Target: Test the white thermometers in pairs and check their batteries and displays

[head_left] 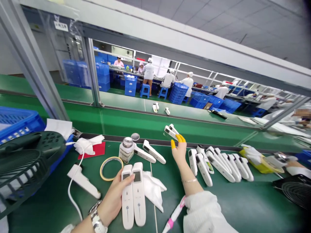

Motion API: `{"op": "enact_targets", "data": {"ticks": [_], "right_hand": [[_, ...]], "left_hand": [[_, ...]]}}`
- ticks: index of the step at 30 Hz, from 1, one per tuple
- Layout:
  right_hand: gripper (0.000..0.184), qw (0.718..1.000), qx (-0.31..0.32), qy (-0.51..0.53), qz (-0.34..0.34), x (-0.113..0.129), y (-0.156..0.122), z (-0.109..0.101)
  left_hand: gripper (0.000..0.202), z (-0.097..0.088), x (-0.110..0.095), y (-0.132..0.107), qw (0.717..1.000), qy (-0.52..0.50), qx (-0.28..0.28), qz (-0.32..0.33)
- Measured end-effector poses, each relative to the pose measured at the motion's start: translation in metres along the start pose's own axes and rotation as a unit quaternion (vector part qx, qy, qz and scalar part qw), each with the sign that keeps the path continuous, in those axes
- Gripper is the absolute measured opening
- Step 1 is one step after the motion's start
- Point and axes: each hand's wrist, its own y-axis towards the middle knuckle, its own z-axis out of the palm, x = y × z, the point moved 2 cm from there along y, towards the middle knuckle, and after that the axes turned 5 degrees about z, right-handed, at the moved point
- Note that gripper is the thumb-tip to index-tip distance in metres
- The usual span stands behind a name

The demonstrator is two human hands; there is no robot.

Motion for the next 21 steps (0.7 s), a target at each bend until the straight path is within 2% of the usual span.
{"op": "enact_targets", "data": {"ticks": [2, 4, 9, 15, 21], "right_hand": [[0.05, 0.998, -0.014, -0.04, 0.05, -0.022, 0.028, 0.008], [0.051, 0.993, -0.006, -0.076, 0.091, -0.038, 0.045, 0.017], [0.046, 0.98, 0.049, -0.15, 0.12, -0.058, 0.06, 0.029], [0.038, 0.975, 0.086, -0.184, 0.094, -0.054, 0.06, 0.028], [0.033, 0.979, 0.073, -0.179, 0.068, -0.031, 0.036, 0.02]], "left_hand": [[0.059, 0.0, 0.001, 0.0, 1.0, -0.001, -0.003, -0.007], [0.064, 0.0, 0.002, 0.001, 1.0, -0.005, -0.002, -0.014], [0.071, 0.001, 0.004, 0.003, 0.999, 0.006, -0.022, -0.036], [0.064, 0.005, 0.003, 0.004, 1.0, 0.002, -0.011, -0.017], [0.07, 0.005, 0.003, 0.002, 1.0, -0.011, 0.007, -0.006]]}}
